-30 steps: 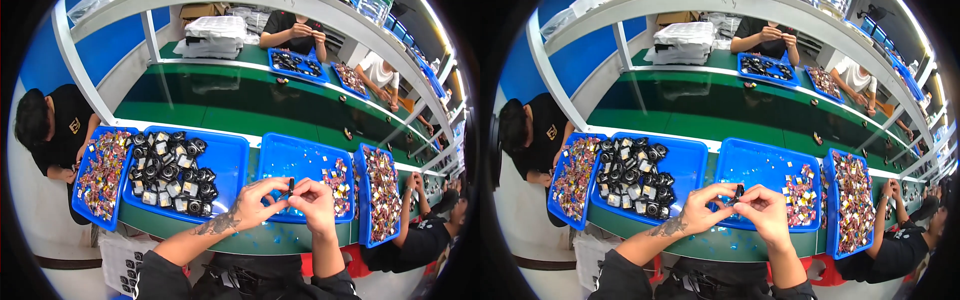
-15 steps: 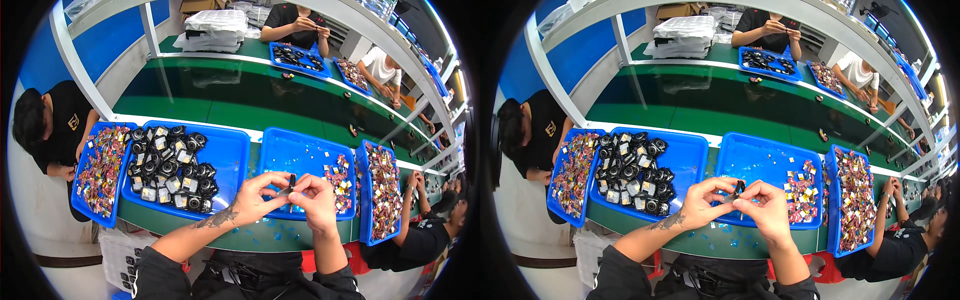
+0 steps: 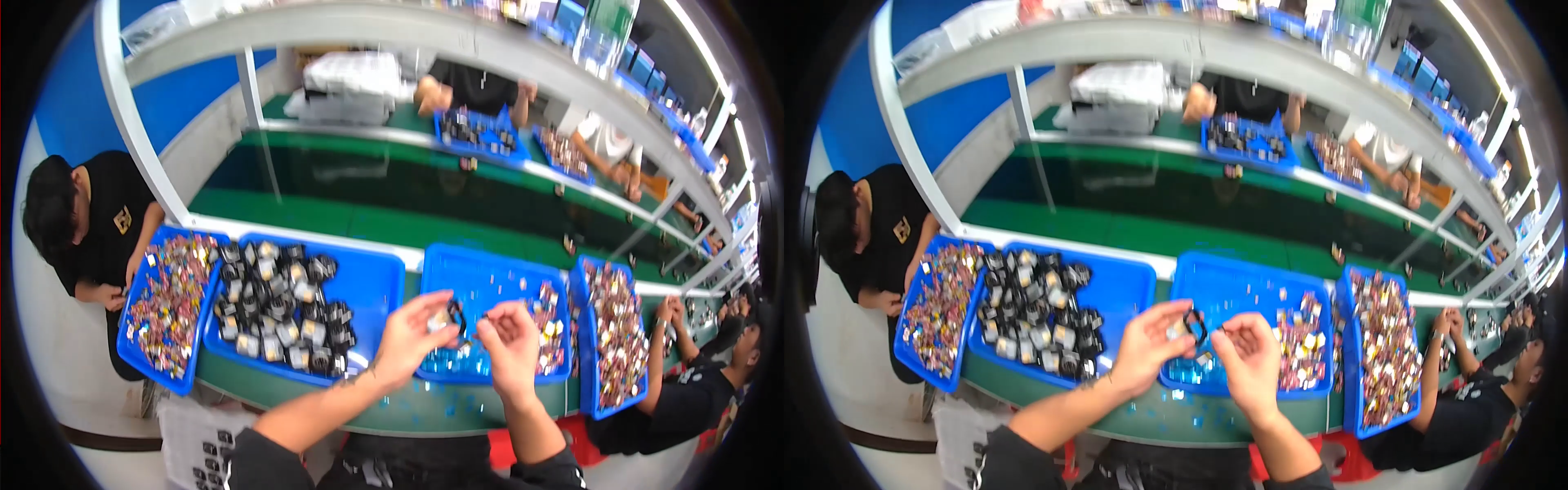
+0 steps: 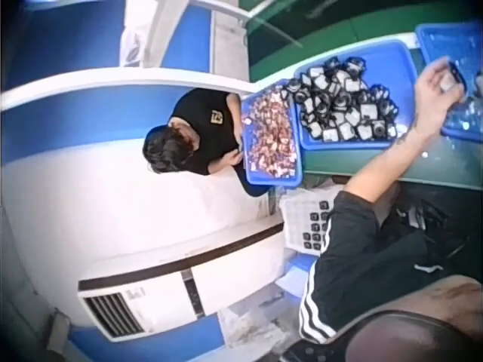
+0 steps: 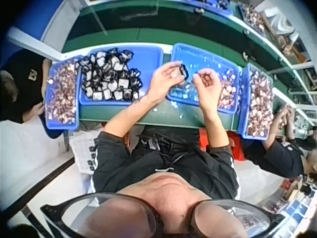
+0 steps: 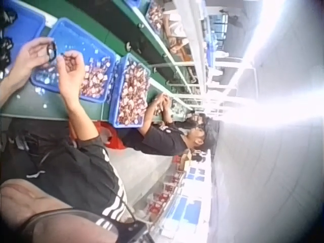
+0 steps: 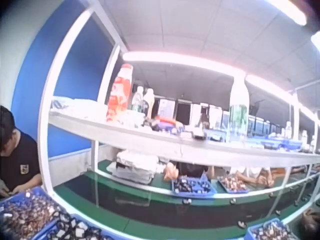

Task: Assembling small electronic components, possibly car keys or remote controls, at an industrial assembly line.

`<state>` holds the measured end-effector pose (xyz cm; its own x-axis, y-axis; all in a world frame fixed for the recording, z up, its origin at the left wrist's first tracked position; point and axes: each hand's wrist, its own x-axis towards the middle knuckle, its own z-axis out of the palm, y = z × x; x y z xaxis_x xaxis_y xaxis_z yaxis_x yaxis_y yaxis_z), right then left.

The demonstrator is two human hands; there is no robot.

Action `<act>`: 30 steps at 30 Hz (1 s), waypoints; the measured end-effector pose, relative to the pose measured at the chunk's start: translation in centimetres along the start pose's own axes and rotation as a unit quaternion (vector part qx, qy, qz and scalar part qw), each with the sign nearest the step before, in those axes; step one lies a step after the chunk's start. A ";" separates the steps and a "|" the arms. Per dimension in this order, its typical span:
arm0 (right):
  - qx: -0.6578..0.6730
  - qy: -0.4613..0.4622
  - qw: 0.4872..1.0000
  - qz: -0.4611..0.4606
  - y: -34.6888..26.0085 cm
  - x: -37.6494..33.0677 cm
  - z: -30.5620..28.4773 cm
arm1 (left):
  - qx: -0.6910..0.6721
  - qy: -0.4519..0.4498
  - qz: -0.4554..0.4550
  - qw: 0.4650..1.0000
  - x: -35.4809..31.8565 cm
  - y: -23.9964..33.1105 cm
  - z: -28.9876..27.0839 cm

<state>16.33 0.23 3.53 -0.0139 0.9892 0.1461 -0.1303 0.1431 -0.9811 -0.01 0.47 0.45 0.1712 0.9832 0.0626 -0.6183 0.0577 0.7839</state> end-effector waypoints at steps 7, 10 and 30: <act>-0.251 -0.014 0.823 -0.510 -17.9 11.6 8.4 | -0.093 0.017 -0.030 0.995 -0.2 0.7 -2.5; -0.294 -0.025 0.721 -0.627 -26.6 19.3 11.8 | -0.090 -0.019 -0.055 0.994 0.1 1.1 -1.1; -0.527 0.011 0.735 -0.426 -29.7 28.6 9.8 | -0.084 -0.018 -0.054 0.995 0.5 0.2 -1.5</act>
<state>10.11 23.96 38.08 -0.3551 0.5252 0.7734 0.7589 0.6450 -0.0896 -1.24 1.21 -0.31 0.2693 0.9630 0.0081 -0.7142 0.1940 0.6725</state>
